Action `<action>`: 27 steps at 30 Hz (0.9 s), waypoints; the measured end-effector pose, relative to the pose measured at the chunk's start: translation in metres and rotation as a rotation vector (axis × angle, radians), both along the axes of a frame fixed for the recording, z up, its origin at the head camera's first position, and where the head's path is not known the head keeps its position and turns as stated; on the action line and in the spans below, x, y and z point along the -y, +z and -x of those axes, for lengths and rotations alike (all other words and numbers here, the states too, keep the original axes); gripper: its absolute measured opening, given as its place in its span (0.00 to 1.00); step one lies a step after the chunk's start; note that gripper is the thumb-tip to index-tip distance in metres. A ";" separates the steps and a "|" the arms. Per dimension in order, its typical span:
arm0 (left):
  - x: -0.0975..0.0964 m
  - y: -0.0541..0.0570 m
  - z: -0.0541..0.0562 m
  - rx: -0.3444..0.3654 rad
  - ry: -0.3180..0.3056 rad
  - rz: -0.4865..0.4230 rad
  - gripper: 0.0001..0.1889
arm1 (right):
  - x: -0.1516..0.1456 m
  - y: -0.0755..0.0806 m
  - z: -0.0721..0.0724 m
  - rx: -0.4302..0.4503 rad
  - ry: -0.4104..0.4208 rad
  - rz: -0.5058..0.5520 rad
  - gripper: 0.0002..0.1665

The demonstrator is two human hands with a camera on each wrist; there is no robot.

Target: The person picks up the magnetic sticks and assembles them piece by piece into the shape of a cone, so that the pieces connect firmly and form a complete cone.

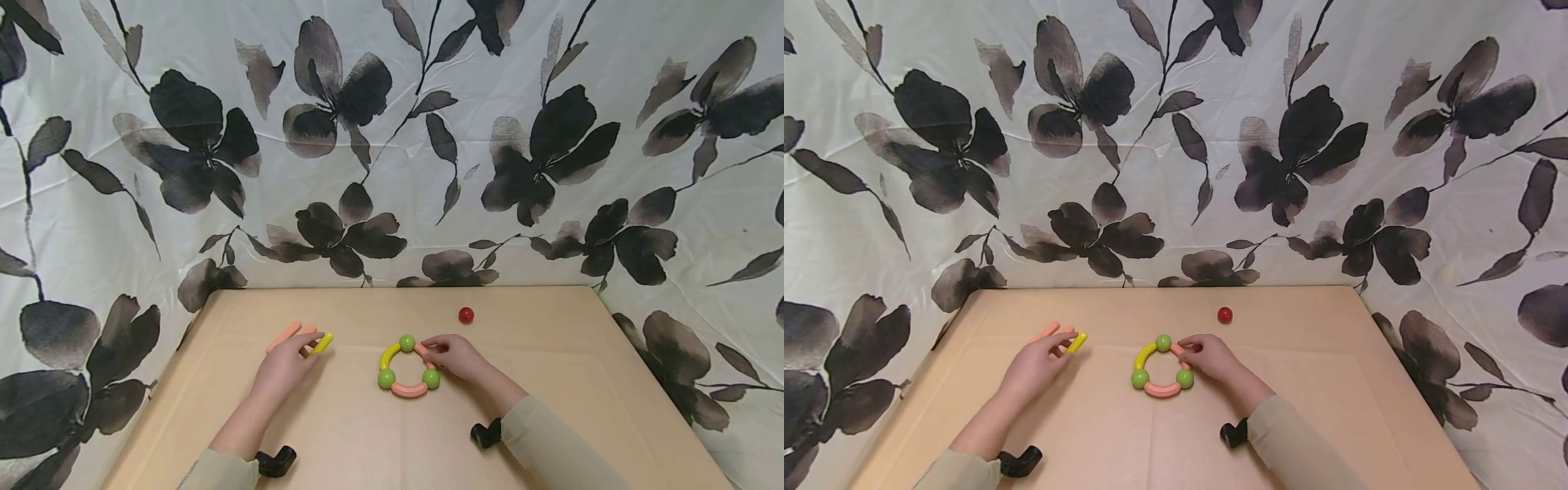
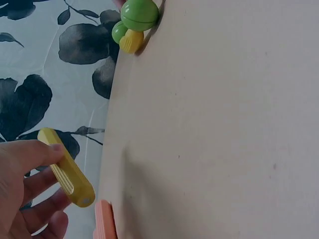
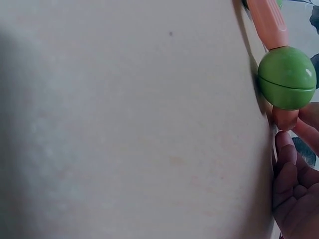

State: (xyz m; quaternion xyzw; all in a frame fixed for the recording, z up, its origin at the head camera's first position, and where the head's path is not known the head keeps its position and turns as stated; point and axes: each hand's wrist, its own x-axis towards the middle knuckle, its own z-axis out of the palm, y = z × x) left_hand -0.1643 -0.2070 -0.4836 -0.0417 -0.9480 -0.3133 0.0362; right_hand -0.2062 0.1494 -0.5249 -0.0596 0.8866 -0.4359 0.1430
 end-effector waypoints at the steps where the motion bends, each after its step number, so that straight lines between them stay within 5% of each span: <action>1: -0.002 0.001 0.000 -0.008 -0.001 -0.009 0.22 | 0.000 0.000 0.000 0.000 0.000 0.001 0.18; 27: -0.093 0.004 0.022 -0.031 -0.068 -0.279 0.27 | -0.001 0.001 -0.001 0.004 0.014 0.015 0.19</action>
